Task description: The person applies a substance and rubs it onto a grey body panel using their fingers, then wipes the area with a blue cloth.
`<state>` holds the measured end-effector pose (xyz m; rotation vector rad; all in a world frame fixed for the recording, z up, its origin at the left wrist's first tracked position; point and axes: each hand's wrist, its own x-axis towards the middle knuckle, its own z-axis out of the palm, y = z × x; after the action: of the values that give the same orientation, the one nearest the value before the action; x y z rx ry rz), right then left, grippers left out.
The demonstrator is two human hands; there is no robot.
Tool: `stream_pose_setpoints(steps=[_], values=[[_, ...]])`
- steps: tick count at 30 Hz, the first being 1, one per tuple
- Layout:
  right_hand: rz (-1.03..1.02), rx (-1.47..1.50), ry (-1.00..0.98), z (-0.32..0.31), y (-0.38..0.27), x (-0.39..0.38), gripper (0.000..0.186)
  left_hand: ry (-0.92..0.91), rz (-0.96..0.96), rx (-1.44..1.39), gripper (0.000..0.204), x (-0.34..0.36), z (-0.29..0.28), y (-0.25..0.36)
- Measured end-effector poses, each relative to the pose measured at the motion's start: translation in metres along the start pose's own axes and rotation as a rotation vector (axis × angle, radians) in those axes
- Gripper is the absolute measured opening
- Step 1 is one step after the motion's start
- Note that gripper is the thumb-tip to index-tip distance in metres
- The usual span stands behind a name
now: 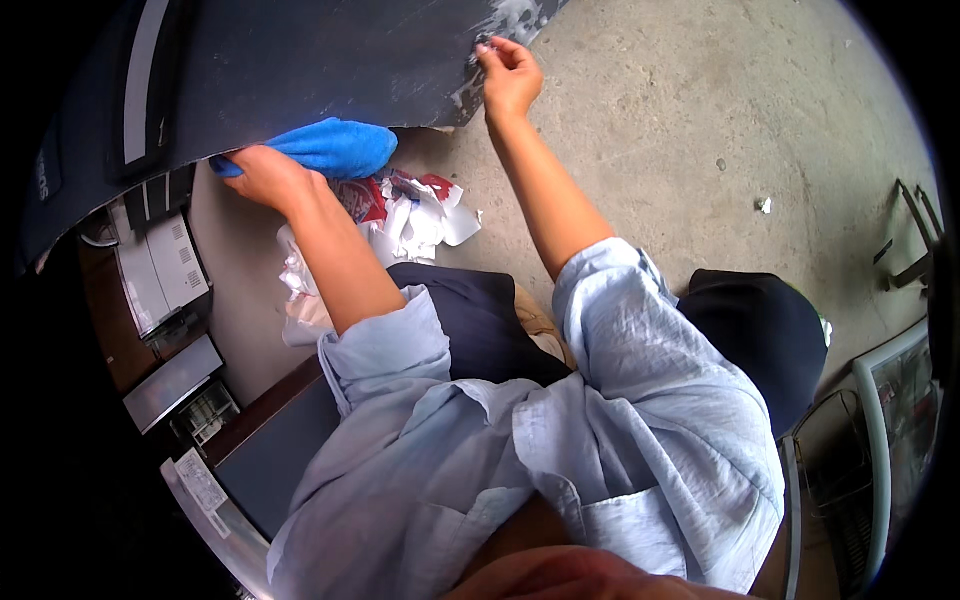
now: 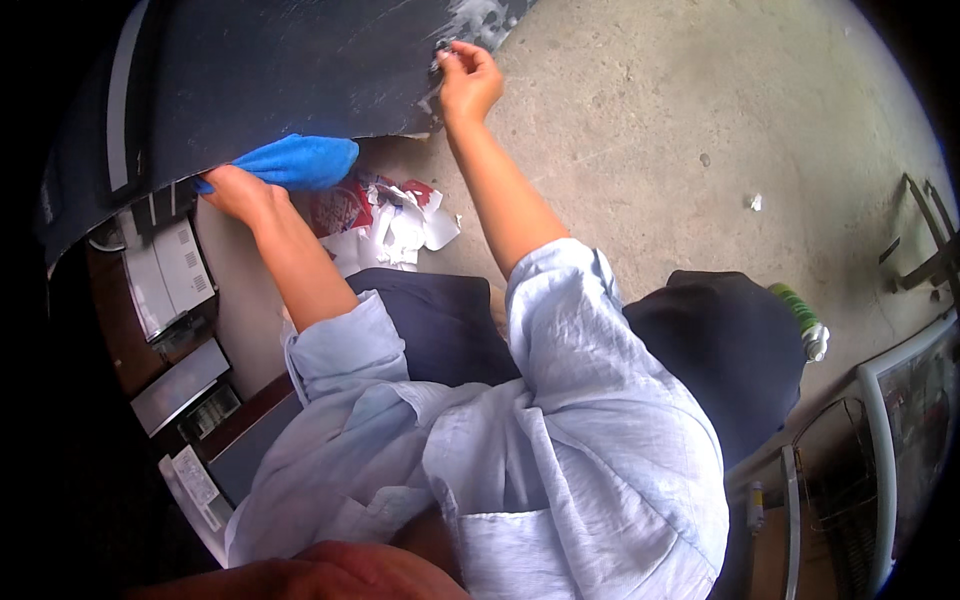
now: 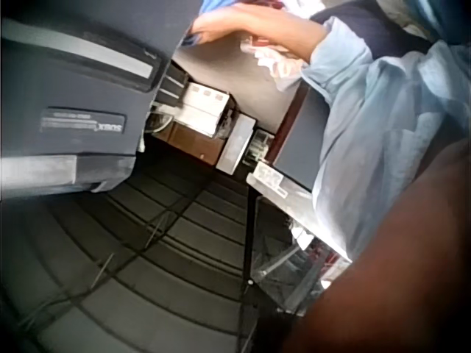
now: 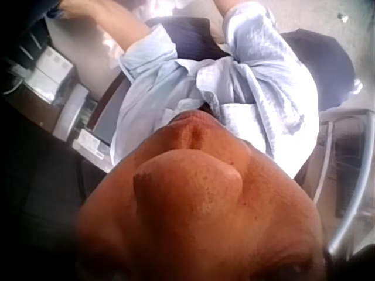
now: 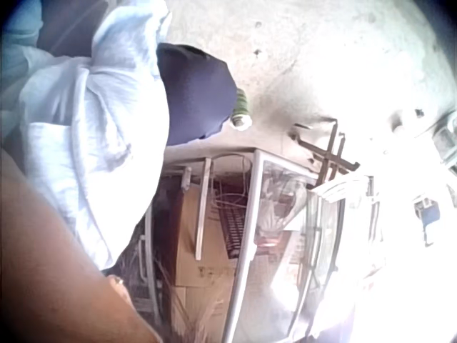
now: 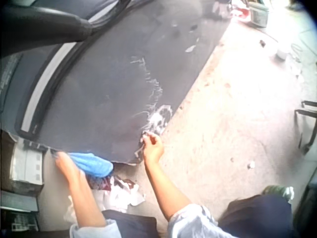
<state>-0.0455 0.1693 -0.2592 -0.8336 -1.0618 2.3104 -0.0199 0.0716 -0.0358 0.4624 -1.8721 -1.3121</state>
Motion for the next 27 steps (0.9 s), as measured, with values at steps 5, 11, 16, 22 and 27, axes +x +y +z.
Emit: stream_pose_setpoints(steps=[5, 11, 16, 22, 27], values=[[-0.191, -0.118, -0.137, 0.016, -0.033, -0.04, 0.013, 0.008, -0.029, -0.046, 0.067, -0.004, 0.005, 0.002], [0.072, -0.057, -0.037, -0.002, -0.019, 0.02, 0.015, 0.035, -0.026, -0.044, 0.06, -0.004, 0.007, 0.003], [-0.004, -0.047, -0.141, 0.014, -0.045, -0.019, 0.019, 0.048, -0.052, -0.07, 0.055, -0.006, 0.007, 0.004], [0.071, 0.102, 0.044, 0.002, -0.006, 0.024, 0.039, 0.022, -0.04, -0.064, 0.055, 0.0, 0.007, -0.002], [0.054, 0.004, -0.056, 0.009, -0.015, 0.006, 0.035, 0.003, 0.021, -0.104, 0.055, 0.003, 0.005, -0.002]])
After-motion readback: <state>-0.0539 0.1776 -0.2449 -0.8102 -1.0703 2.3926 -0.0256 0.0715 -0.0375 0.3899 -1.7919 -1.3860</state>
